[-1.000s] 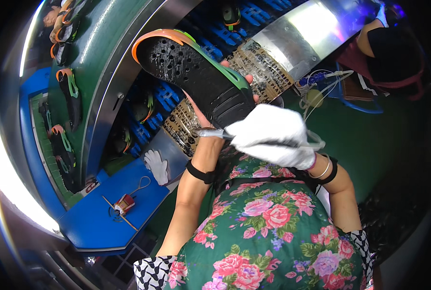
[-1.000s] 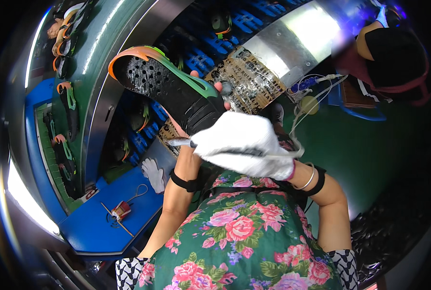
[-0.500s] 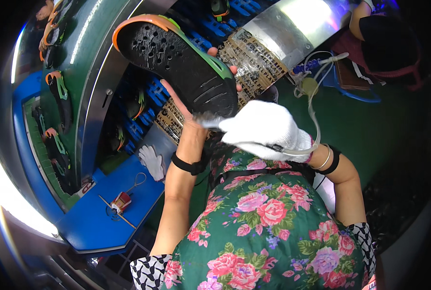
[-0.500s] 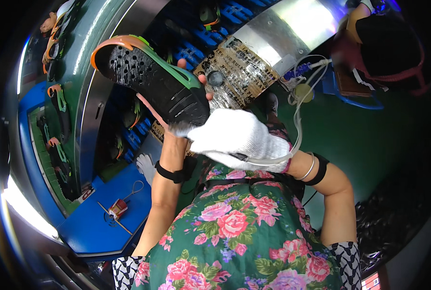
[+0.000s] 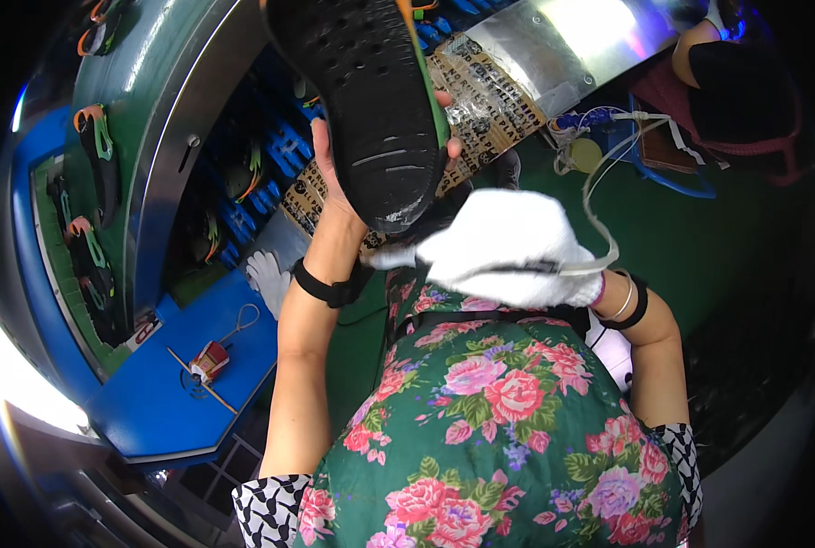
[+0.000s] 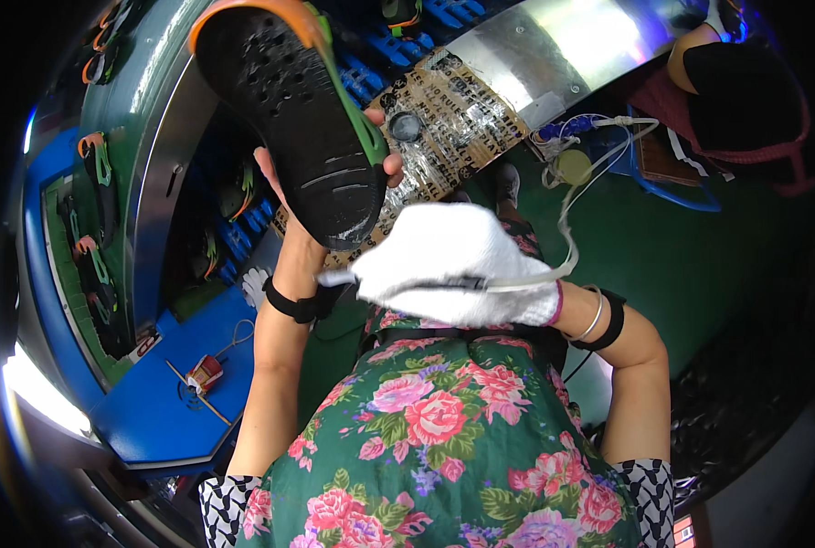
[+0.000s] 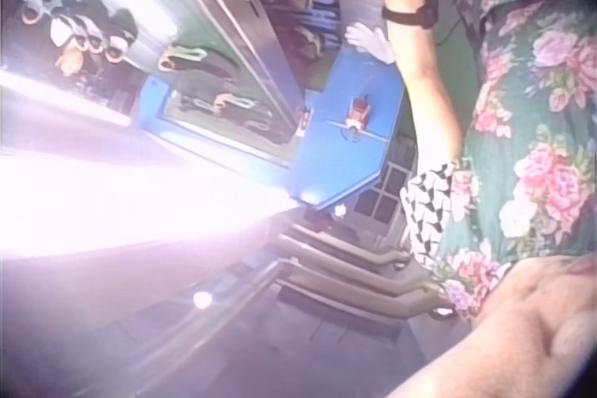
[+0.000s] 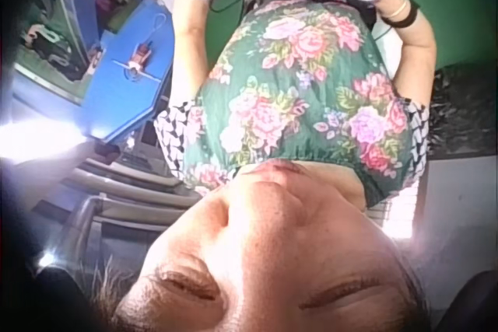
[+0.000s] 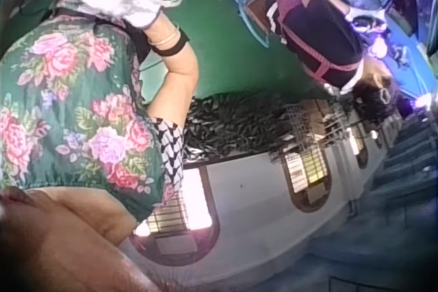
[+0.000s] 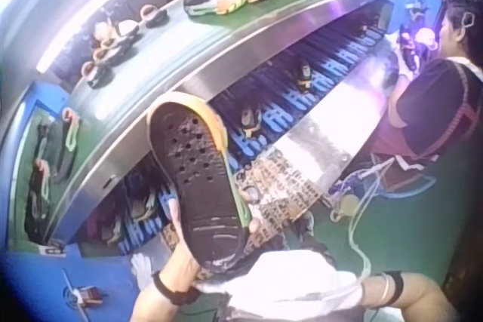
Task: The recorder uses a brush to apply a liquid adhesive or primer to the soles and edges of various shoe components on a production line.
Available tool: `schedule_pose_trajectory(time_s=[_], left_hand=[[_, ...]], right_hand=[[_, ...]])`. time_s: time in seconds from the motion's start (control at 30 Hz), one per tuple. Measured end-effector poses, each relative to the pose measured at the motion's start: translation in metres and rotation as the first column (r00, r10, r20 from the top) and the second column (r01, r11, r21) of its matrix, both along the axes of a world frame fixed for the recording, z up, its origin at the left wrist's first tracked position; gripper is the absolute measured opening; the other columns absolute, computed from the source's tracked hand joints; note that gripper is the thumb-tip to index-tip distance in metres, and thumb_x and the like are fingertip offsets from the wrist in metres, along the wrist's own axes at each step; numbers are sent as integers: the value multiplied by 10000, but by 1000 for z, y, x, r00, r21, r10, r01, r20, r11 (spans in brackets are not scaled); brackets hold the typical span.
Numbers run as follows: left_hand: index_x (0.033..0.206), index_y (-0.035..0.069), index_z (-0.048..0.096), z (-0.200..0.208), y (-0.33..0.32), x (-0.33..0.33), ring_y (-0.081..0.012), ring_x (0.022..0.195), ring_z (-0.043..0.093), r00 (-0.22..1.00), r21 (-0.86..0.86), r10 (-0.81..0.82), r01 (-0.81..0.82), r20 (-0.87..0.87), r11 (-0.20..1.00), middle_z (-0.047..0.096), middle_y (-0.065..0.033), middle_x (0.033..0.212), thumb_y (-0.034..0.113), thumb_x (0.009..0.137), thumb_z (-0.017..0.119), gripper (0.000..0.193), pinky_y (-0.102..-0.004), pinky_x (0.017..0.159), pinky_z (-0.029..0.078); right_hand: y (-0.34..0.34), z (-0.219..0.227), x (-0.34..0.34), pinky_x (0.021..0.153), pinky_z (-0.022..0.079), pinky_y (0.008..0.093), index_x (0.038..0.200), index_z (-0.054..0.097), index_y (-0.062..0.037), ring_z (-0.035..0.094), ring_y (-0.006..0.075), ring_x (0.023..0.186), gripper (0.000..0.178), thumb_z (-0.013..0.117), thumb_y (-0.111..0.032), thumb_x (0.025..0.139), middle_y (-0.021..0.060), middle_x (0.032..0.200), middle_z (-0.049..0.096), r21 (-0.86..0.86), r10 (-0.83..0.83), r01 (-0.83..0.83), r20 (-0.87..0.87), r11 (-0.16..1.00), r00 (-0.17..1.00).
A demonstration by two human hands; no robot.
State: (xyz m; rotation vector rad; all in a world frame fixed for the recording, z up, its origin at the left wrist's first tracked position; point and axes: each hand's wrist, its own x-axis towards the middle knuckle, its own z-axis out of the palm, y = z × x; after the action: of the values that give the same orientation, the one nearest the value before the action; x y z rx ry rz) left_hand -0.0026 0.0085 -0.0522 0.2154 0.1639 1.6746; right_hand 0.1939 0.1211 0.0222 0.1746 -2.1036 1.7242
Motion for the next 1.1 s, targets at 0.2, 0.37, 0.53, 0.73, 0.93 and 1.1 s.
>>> schedule_pose_trajectory(time_s=[0.2,0.37,0.53,0.73,0.93,1.1], left_hand=[[1559,37,339,15,-2,-7,-519,1243,566,987,-246,-120,144,110,959,475,-302,1475,630,942,518,874,-621,1077,456],[1578,41,292,16,-6,-17,-501,1298,519,974,-404,-170,96,-150,910,354,-362,1531,674,871,592,995,-604,1075,457],[1589,54,278,15,-4,-20,-498,1313,510,950,-472,-197,63,-241,880,341,-390,1521,676,881,576,988,-609,1074,453],[1584,55,290,18,2,-16,-503,1267,549,992,-464,-101,55,-74,884,351,-382,1519,657,928,529,922,-629,1032,483],[1470,3,463,13,3,2,-436,1160,648,997,-489,-40,67,66,870,588,-260,1372,610,1005,447,765,-570,991,545],[1462,9,474,5,-11,26,-536,1087,646,968,-425,-102,195,231,884,624,-269,1305,664,990,413,810,-597,934,558]], right_hand=[[5,-14,0,735,578,352,1112,764,-86,708,267,884,359,761,-52,755,100,1129,752,408,-99,155,-155,900,983],[6,-3,4,702,574,356,1076,753,-85,687,243,834,262,764,-110,816,76,1067,747,227,83,-62,-84,972,993],[10,-11,-4,704,568,358,1085,768,-108,688,243,813,285,786,-72,803,83,1057,756,292,-59,85,-95,953,994],[17,-14,-9,750,578,334,988,785,-76,727,235,857,202,813,-66,788,95,988,768,147,-135,132,8,980,991],[31,-13,-8,827,579,333,935,791,-52,738,203,906,134,801,-27,805,99,978,775,-133,-202,225,170,965,965],[83,-11,-33,785,573,354,990,775,-48,724,251,858,199,800,-44,792,108,983,767,417,-466,508,-206,753,860]])
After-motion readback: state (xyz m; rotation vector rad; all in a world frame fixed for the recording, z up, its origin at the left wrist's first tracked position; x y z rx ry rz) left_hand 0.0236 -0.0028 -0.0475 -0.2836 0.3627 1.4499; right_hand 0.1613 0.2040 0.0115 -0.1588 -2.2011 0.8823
